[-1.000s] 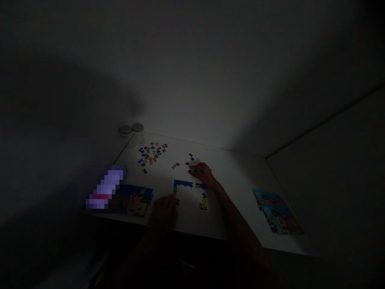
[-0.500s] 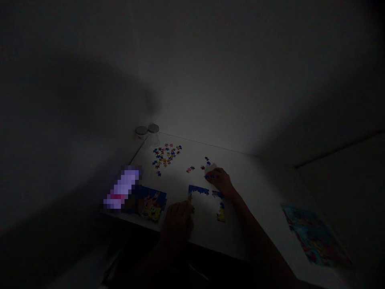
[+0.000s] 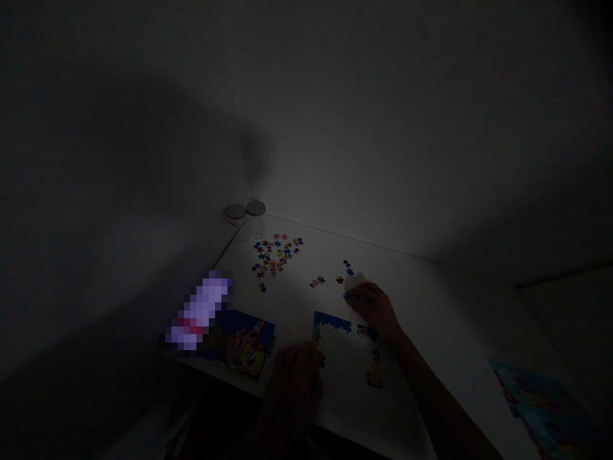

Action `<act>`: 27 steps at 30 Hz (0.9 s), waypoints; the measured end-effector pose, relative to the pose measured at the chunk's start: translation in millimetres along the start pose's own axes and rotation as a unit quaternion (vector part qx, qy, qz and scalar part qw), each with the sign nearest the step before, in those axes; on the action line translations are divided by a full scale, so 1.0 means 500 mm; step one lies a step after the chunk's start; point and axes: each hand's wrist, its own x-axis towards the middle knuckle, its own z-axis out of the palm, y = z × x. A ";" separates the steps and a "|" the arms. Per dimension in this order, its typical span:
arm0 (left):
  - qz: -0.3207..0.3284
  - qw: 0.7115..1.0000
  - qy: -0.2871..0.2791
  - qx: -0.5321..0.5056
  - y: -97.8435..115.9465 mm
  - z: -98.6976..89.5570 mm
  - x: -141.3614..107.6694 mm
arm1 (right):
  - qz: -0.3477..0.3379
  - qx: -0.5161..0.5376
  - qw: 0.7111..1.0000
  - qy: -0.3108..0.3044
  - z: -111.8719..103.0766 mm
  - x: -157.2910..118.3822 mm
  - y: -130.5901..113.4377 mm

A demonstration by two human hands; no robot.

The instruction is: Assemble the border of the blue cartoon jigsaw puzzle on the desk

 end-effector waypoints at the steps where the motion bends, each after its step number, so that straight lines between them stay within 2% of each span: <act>1: 0.000 1.000 0.008 -0.005 -0.001 0.002 0.000 | 0.002 -0.001 1.000 0.002 0.001 0.000 0.001; 13: 0.007 1.000 0.020 -0.015 -0.001 0.004 0.001 | 0.015 0.024 0.999 0.021 -0.001 0.002 -0.012; 18: -0.008 1.000 0.011 -0.017 0.001 0.004 -0.001 | 0.030 0.026 0.999 0.030 0.003 -0.002 -0.003; 27: 0.010 1.000 -0.002 0.003 0.003 -0.012 0.003 | 0.021 0.019 0.999 0.030 0.003 -0.003 -0.003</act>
